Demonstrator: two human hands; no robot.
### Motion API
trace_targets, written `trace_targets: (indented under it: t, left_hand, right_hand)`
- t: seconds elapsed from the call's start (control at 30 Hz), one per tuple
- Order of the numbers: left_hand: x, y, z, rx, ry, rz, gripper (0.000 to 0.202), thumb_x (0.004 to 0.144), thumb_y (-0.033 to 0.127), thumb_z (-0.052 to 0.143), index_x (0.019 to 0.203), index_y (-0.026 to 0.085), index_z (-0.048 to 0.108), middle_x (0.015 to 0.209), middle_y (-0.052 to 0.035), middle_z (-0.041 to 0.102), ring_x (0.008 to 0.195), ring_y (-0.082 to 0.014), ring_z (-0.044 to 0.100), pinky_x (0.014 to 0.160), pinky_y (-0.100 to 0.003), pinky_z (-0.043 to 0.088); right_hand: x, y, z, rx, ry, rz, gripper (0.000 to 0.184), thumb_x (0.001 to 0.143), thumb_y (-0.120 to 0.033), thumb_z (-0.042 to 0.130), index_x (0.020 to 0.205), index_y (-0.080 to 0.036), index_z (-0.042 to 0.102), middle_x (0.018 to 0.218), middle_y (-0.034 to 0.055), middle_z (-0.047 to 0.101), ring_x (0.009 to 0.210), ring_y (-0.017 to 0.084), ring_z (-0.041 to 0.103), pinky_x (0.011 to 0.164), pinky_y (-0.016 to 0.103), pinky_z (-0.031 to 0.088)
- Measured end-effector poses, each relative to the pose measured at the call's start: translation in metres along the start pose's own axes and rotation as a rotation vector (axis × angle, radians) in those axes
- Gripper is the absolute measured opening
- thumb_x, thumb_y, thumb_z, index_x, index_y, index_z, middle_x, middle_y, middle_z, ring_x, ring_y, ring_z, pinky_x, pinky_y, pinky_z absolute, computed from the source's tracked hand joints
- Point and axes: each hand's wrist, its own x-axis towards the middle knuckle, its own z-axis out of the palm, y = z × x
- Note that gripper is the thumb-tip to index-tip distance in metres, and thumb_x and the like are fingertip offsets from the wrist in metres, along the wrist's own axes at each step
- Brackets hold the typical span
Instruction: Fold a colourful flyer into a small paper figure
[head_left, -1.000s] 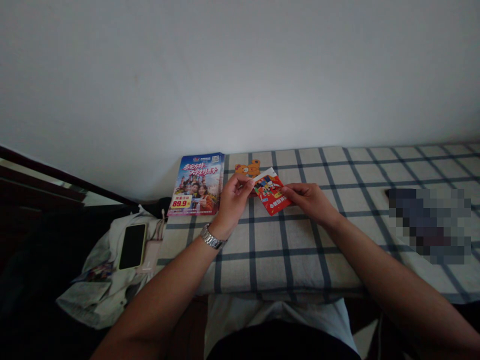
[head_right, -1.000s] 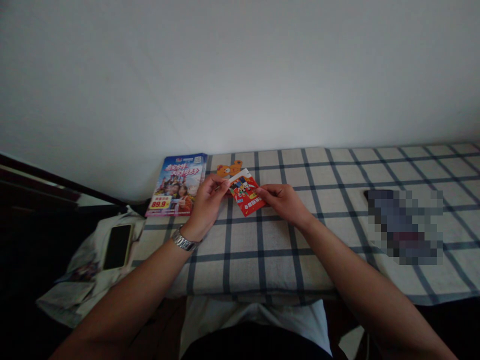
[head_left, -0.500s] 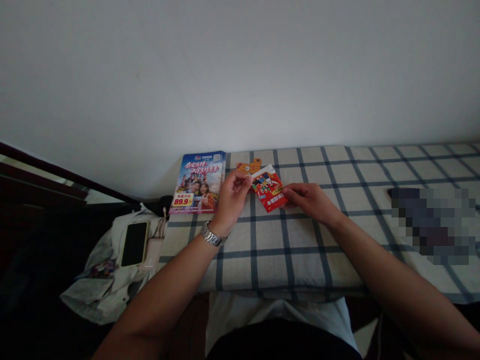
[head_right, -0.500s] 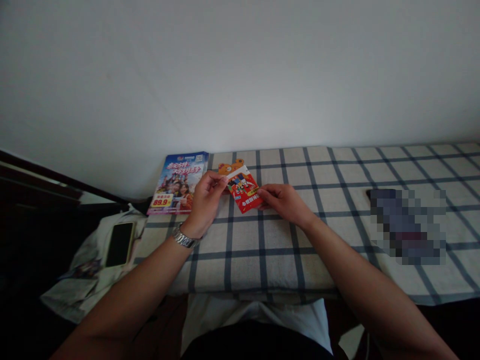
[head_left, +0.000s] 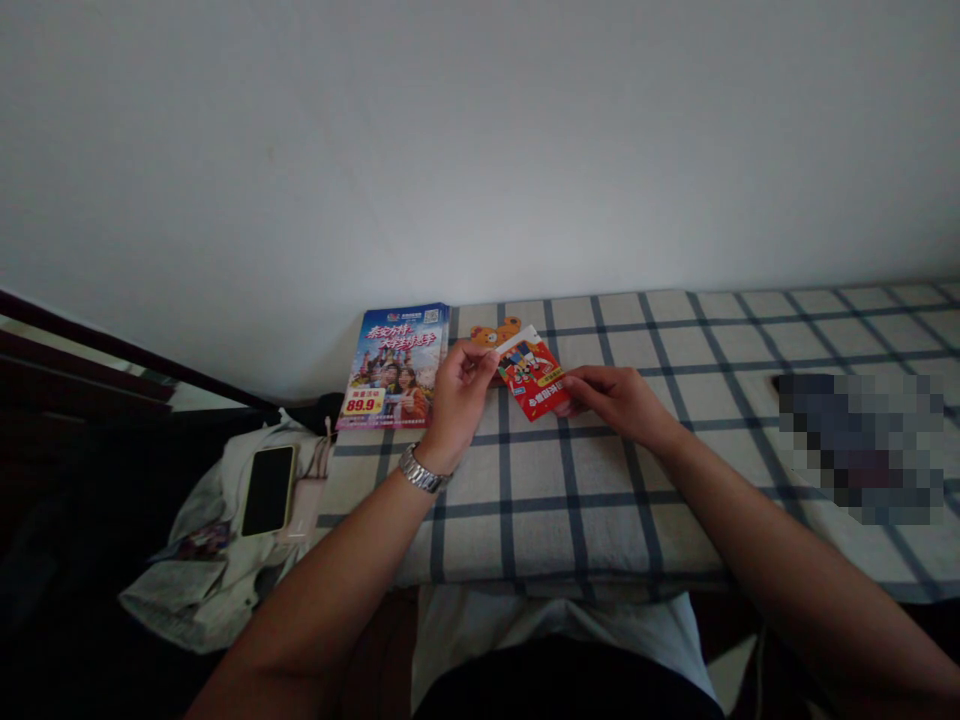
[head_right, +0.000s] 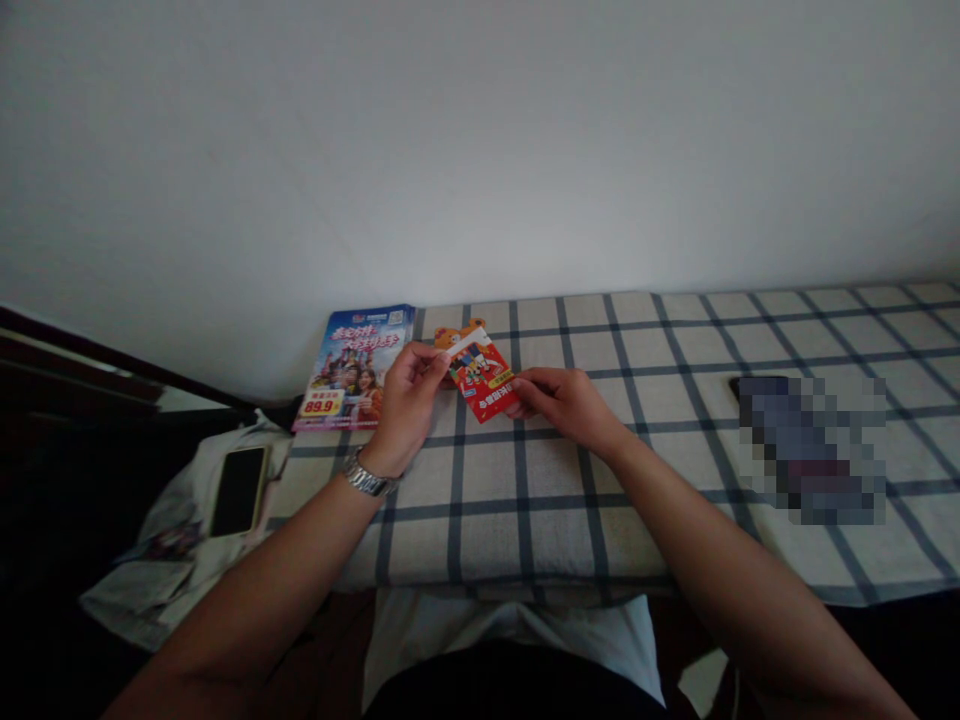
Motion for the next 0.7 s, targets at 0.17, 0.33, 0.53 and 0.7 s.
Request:
trace_targets:
  t: [0.17, 0.33, 0.53, 0.7]
  left_hand:
    - [-0.001, 0.001, 0.002, -0.011, -0.007, -0.009, 0.03, 0.093, 0.052, 0.079, 0.098, 0.024, 0.068, 0.091, -0.0016, 0.068, 0.082, -0.0162, 0.067, 0.071, -0.027, 0.056]
    - [0.0, -0.003, 0.002, -0.051, -0.017, -0.018, 0.03, 0.093, 0.05, 0.08, 0.098, 0.023, 0.069, 0.091, -0.0012, 0.068, 0.083, -0.0161, 0.067, 0.074, -0.028, 0.058]
    - [-0.001, 0.002, 0.003, -0.064, -0.062, -0.015, 0.027, 0.093, 0.048, 0.081, 0.096, 0.023, 0.07, 0.088, -0.0008, 0.068, 0.081, -0.0153, 0.067, 0.071, -0.026, 0.056]
    - [-0.008, 0.015, 0.008, -0.014, -0.235, -0.003, 0.026, 0.095, 0.046, 0.079, 0.093, 0.022, 0.069, 0.089, -0.0015, 0.071, 0.081, -0.0146, 0.066, 0.073, -0.026, 0.055]
  right_hand:
    - [0.001, 0.001, -0.001, 0.044, -0.026, 0.038, 0.045, 0.094, -0.065, 0.068, 0.102, -0.022, 0.08, 0.087, 0.0061, 0.083, 0.079, 0.024, 0.081, 0.08, 0.04, 0.069]
    - [0.0, 0.003, -0.004, -0.017, -0.04, -0.001, 0.046, 0.098, -0.066, 0.062, 0.097, -0.023, 0.079, 0.089, 0.0061, 0.083, 0.082, 0.024, 0.081, 0.081, 0.039, 0.069]
    - [-0.001, 0.001, -0.005, -0.078, 0.077, -0.046, 0.055, 0.099, -0.071, 0.058, 0.103, -0.021, 0.08, 0.093, 0.0081, 0.083, 0.085, 0.027, 0.08, 0.079, 0.038, 0.067]
    - [0.001, -0.002, -0.003, 0.031, 0.177, -0.036, 0.054, 0.094, -0.071, 0.065, 0.106, -0.021, 0.082, 0.101, 0.0084, 0.083, 0.094, 0.028, 0.079, 0.087, 0.041, 0.066]
